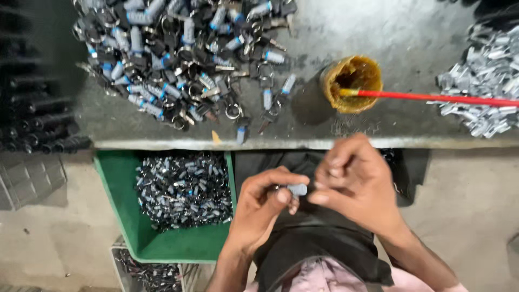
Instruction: The person assembles small key fobs by inserting metal pins into gray plastic housings and applying a viscous substance with a red-handled brush. They handle each unit individually, then place the finished items into a green bin below the work surface.
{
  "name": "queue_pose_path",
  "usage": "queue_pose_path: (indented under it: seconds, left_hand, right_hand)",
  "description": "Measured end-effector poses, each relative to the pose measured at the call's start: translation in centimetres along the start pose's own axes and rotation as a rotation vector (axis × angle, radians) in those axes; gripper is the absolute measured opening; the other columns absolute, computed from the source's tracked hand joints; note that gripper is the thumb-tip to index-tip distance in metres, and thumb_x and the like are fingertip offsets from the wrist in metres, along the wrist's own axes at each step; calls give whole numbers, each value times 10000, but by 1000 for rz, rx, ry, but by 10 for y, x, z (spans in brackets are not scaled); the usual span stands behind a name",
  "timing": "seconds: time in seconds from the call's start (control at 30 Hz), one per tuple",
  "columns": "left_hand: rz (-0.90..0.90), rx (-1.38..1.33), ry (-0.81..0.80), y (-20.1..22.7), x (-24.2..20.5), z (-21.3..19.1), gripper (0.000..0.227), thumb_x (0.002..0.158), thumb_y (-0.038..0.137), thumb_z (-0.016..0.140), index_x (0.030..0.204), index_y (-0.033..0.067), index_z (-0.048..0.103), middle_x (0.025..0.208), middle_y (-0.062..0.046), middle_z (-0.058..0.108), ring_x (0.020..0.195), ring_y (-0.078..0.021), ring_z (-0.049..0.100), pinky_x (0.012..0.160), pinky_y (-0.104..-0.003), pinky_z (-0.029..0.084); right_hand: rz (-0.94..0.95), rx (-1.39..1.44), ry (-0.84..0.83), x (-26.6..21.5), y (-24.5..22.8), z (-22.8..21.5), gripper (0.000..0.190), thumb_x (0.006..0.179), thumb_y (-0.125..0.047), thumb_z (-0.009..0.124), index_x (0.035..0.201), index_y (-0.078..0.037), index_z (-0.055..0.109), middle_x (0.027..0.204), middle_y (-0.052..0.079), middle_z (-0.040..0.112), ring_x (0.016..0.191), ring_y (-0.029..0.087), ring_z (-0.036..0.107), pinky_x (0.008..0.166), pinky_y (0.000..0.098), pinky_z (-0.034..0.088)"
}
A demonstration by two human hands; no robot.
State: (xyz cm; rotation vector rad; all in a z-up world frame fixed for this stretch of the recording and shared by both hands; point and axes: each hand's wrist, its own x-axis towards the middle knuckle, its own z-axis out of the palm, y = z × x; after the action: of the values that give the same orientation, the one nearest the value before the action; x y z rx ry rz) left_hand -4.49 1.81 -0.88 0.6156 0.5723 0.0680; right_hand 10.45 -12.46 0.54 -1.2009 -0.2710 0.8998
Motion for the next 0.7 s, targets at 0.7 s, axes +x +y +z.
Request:
queue_pose_path:
  seconds: [0.7]
  left_hand:
    - [-26, -387, -18, -17, 78, 32, 265, 1085, 228, 644, 1259, 36, 586, 890, -61, 612, 825, -160, 573, 823, -346, 494]
  right_hand:
    - [-374, -551, 590, 2, -43, -58, 107, 1130, 4, 692, 1149, 105, 660, 900, 192, 699, 789, 217, 748, 732, 297, 659]
